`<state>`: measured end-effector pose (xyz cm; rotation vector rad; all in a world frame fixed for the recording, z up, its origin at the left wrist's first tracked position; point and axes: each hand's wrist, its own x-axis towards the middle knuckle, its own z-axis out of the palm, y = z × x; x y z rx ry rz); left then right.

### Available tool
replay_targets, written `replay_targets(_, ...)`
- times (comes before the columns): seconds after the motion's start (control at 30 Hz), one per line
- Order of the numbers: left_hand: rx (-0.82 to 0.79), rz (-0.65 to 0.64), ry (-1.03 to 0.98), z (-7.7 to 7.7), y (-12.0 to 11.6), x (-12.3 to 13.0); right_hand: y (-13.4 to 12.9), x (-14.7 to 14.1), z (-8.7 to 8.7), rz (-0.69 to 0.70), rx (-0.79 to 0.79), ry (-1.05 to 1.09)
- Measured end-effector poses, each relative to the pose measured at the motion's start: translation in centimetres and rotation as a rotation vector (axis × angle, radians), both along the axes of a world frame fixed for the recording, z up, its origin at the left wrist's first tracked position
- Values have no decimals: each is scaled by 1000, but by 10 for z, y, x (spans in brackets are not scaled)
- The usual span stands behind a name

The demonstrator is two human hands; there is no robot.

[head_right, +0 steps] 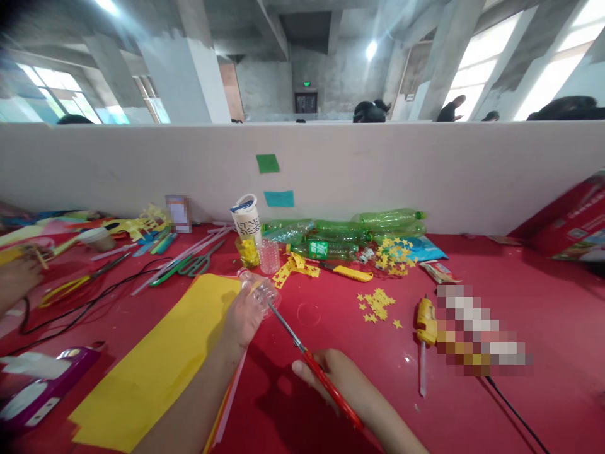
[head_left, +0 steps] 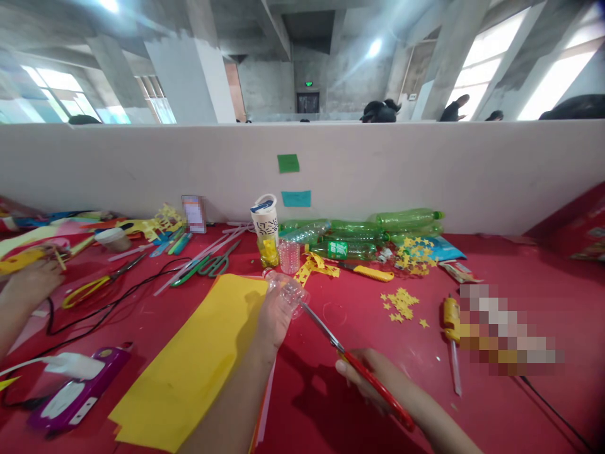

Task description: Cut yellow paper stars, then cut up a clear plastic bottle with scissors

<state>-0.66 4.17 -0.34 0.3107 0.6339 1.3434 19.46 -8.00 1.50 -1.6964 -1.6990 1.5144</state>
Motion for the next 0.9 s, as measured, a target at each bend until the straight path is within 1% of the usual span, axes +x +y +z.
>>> replay_targets(0.1,-9,8,6,0,0,0,0,-2,2,-22,-28,42)
replay_targets(0.27,52,-27,-3,0,-5,8,-1,-7,4,-61,-69,100)
replay_targets(0.37,75,-61,11,0,-9,13,-2,-9,2,-79,-67,124)
replay_targets(0.43,81,-63,12,-1,-10,14,-2,-10,1,-89,-65,128)
replay_targets(0.63,112,-88,3,1,-11,13,-2,-13,3,-104,-61,177)
replay_targets(0.77,131,-83,-9,3,-12,13,-3,-15,-1,-139,-78,193)
replay_targets(0.9,123,-57,-25,1,-10,12,-2,-18,-7,-170,-108,128)
